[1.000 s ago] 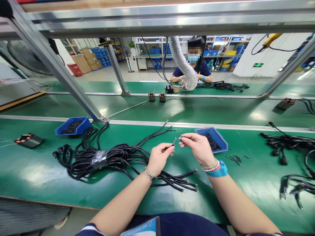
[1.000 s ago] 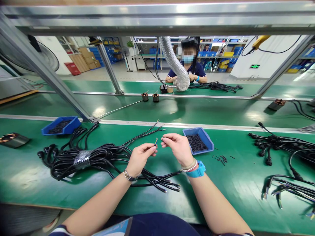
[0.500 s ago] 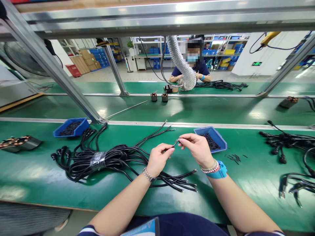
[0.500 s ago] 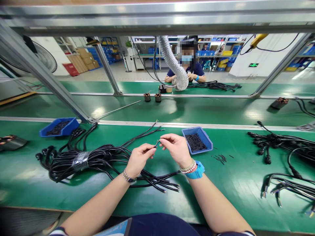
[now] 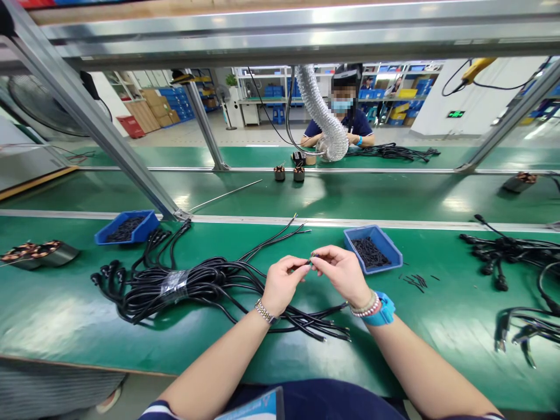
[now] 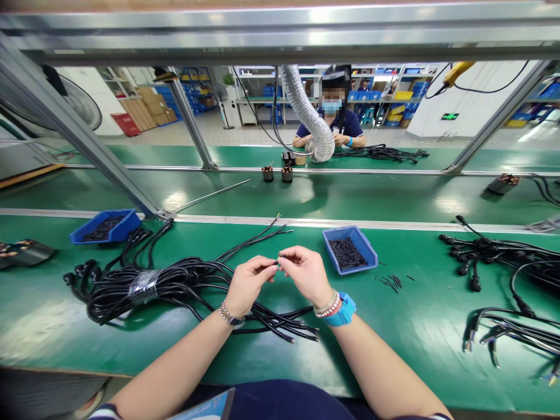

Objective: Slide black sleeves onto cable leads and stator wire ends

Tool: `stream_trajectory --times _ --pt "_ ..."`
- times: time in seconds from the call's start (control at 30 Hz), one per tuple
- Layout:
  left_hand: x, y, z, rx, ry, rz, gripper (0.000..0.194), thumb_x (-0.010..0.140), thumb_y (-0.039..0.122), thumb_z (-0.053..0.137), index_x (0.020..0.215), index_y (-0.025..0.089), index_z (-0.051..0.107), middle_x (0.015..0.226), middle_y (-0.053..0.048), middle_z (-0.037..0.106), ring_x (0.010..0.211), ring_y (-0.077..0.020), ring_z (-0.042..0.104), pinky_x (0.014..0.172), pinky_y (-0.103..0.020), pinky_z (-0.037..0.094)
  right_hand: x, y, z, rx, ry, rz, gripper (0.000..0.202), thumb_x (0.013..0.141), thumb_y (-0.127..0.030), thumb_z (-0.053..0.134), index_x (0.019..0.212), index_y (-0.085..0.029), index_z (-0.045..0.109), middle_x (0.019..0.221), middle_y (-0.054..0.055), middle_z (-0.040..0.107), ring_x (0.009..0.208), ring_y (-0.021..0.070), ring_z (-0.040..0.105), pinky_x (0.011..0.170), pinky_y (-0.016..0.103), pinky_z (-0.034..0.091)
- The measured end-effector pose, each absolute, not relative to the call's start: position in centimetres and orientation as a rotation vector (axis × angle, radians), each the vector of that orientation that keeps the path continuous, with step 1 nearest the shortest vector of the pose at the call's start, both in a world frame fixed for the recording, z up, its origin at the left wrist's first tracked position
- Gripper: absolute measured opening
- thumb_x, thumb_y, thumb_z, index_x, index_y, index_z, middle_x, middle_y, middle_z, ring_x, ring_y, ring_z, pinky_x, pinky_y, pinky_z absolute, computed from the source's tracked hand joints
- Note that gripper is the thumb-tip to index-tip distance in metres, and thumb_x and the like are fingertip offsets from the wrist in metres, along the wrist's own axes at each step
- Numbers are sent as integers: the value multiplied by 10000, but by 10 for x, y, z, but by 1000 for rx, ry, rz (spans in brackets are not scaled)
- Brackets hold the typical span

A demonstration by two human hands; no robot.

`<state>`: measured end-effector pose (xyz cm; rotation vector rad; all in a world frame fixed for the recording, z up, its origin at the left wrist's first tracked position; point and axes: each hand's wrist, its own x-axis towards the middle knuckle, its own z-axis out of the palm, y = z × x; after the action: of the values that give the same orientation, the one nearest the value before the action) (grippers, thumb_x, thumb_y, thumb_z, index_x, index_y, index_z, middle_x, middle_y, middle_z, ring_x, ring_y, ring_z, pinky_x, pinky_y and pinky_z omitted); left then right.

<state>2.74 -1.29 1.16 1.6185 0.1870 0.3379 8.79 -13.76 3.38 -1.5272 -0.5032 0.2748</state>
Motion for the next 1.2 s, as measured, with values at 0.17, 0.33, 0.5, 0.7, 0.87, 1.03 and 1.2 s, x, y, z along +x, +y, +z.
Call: stream_trajectory --times 0.17,0.33,0.5,0.7,0.87,1.03,1.2 --pt "23 -10 16 1554 145 249 173 750 260 537 810 120 618 719 -25 595 620 -100 545 628 -221 458 93 -141 37 -1387 -433 280 209 616 -226 676 794 -137 613 655 14 637 537 102 579 543 245 486" --pt "20 -7 20 1539 104 193 181 773 255 509 803 108 610 694 -23 584 609 -92 517 631 -215 431 97 -140 46 -1277 -415 247 192 612 -208 688 781 -146 620 685 26 650 604 128 605 528 239 481" --pt "18 -5 20 1547 85 174 190 780 267 503 797 110 607 685 -19 570 599 -88 495 617 -213 409 94 -138 52 -1280 -432 236 184 611 -200 690 771 -144 618 670 25 647 604 125 599 515 229 473" --pt "18 -5 21 1560 76 176 191 781 269 496 801 112 604 682 -15 563 598 -85 484 615 -212 400 90 -137 51 -1378 -476 310 202 622 -203 672 799 -135 604 677 30 649 597 121 598 511 223 463" --pt "17 -6 21 1584 102 225 155 747 261 536 746 122 604 615 7 537 572 -85 476 581 -207 398 85 -136 45 -1455 -504 370 196 617 -191 666 798 -138 612 658 17 644 560 107 583 508 222 462" --pt "17 -3 18 1693 194 385 140 679 263 610 730 134 627 640 -2 568 578 -99 492 542 -211 394 87 -144 49 -1458 -449 215 128 619 -228 673 706 -137 654 638 29 651 568 124 594 598 272 488" --pt "15 -4 18 1839 119 552 84 676 226 614 696 147 634 661 -13 578 604 -111 517 524 -208 396 84 -147 53 -1420 -436 178 100 609 -225 684 673 -151 659 586 5 626 520 101 556 550 246 466"
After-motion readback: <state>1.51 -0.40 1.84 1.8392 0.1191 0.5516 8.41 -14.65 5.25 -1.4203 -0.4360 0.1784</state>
